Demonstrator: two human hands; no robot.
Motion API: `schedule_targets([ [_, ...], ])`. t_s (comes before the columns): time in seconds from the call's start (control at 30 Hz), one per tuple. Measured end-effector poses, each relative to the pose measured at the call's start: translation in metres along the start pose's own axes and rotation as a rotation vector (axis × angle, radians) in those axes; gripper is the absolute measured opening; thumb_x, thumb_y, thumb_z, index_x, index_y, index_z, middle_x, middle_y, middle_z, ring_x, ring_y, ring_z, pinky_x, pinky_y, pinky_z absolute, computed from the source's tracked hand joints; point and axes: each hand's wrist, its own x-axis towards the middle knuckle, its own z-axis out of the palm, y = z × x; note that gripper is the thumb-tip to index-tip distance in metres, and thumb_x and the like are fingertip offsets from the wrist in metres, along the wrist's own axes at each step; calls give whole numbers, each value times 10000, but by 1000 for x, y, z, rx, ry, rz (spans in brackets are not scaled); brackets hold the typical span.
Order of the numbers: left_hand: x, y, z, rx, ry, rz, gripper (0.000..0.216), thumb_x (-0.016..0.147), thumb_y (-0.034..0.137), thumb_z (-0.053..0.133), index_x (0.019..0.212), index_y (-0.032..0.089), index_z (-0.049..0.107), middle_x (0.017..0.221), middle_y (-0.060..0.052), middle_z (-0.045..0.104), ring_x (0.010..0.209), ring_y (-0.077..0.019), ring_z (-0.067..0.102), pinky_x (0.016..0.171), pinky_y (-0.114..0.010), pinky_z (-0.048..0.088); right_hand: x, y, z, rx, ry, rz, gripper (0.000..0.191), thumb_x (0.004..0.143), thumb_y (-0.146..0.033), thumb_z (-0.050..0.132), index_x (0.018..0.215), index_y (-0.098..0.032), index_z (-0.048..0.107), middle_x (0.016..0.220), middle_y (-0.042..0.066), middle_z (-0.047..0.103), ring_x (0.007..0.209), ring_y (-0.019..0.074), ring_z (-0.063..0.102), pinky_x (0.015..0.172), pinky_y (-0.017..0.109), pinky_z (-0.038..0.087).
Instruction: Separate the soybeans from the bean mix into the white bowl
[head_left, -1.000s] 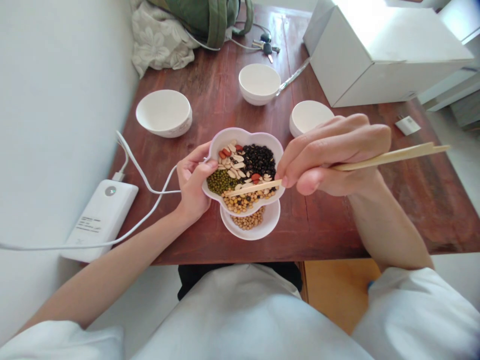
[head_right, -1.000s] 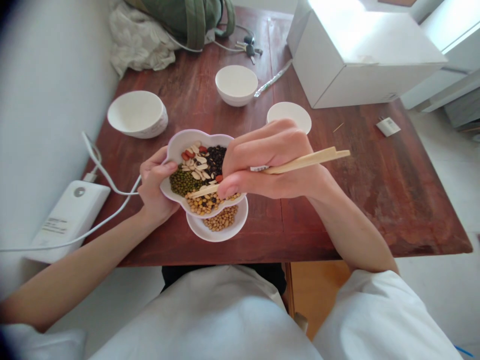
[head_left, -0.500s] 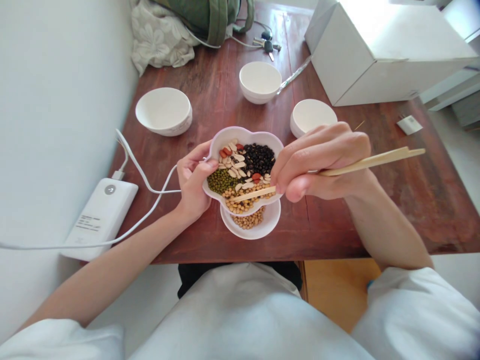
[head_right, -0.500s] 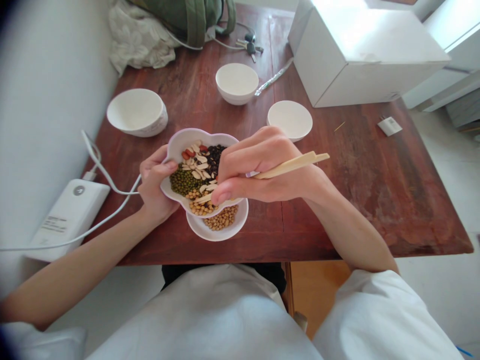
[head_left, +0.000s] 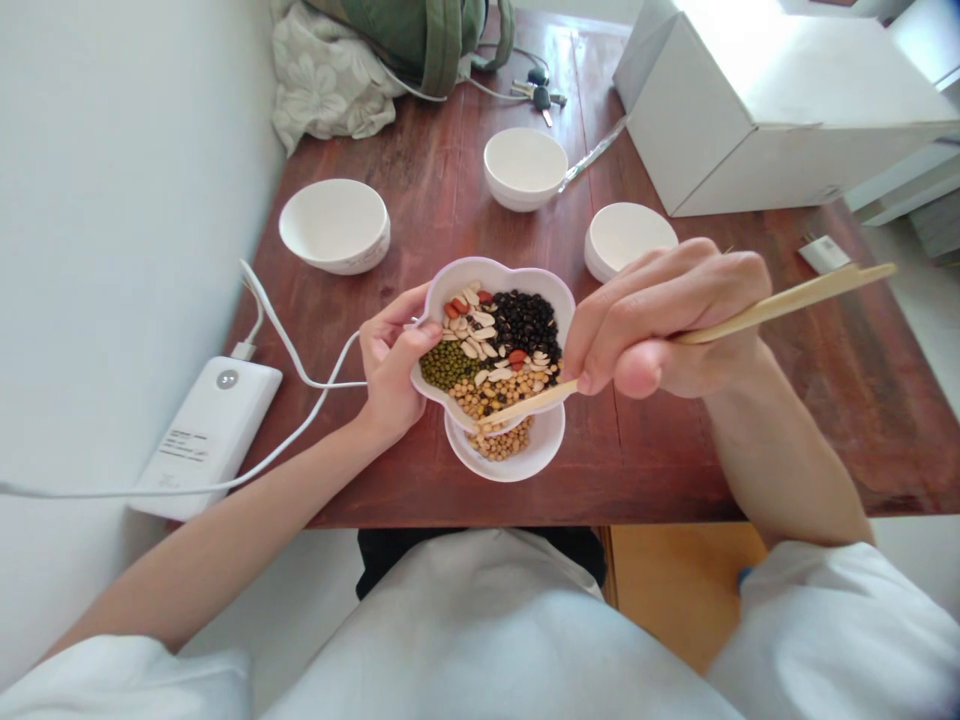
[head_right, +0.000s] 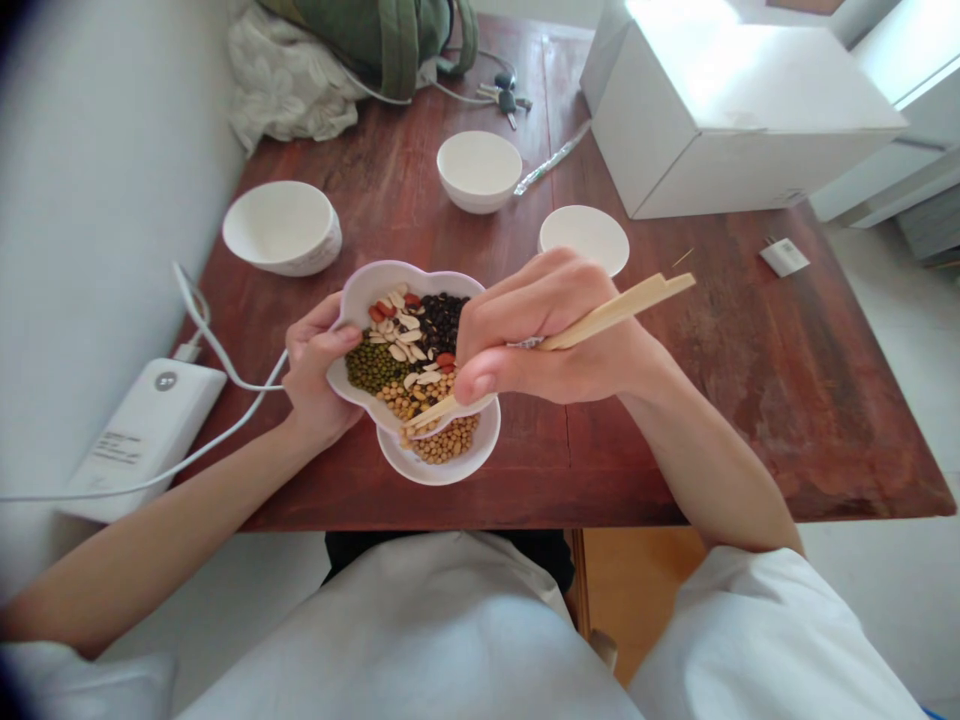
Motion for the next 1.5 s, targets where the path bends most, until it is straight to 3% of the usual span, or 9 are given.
schedule_targets([
  [0.23, 1, 0, -2, 46, 5, 12, 317, 781, 410, 833, 1031, 215, 846, 864, -39, 795, 744, -203, 713, 685, -297, 585, -3, 2, 3, -43, 213, -10, 415, 1049, -408, 649, 731, -145, 703, 703, 26, 707, 658, 104, 701, 529, 209, 475],
  [0.53, 1, -2, -5, 21, -28, 24, 281, 807, 351, 814, 1050, 220, 863, 869, -30, 780, 738, -183, 684, 688, -291, 575, 0, 5, 11, -87, 109, -26, 395, 1049, -394, 660, 756, -130, 689, 692, 5, 702, 637, 85, 684, 569, 201, 490],
  [0.77, 0, 0, -3, 28, -21, 8, 271, 796, 396, 837, 1006, 225, 853, 884, -54, 799, 847, -264, 760, 721, -360, 615, 1, 0, 9, -148, 30, 23, 405, 1063, -427, 633, 764, -154, 660, 700, -5, 692, 657, 78, 686, 595, 198, 516],
  [1.07, 0, 0, 0, 3, -4, -3, 339, 800, 383, 837, 1088, 207, 860, 936, -62, 832, 880, -290, 784, 753, -413, 650, 3, -7, 7, -226, -16, 29, 443, 1074, -467, 594, 751, -164, 614, 689, -18, 650, 662, 72, 670, 606, 202, 512],
  [1.33, -1, 3, 3, 9, 18, -30, 281, 763, 394, 851, 983, 220, 850, 902, -74, 822, 1060, -365, 785, 791, -427, 688, 0, 0, 12, -67, 33, 14, 358, 1026, -394, 700, 776, -138, 697, 699, -18, 697, 652, 64, 661, 611, 198, 476],
  [1.5, -1, 2, 3, 9, 14, -19, 263, 765, 406, 849, 954, 224, 838, 873, -63, 811, 1057, -352, 785, 819, -421, 683, -2, 2, 9, -120, -10, 100, 442, 1054, -481, 627, 770, -150, 699, 688, -22, 687, 662, 64, 671, 615, 187, 503],
])
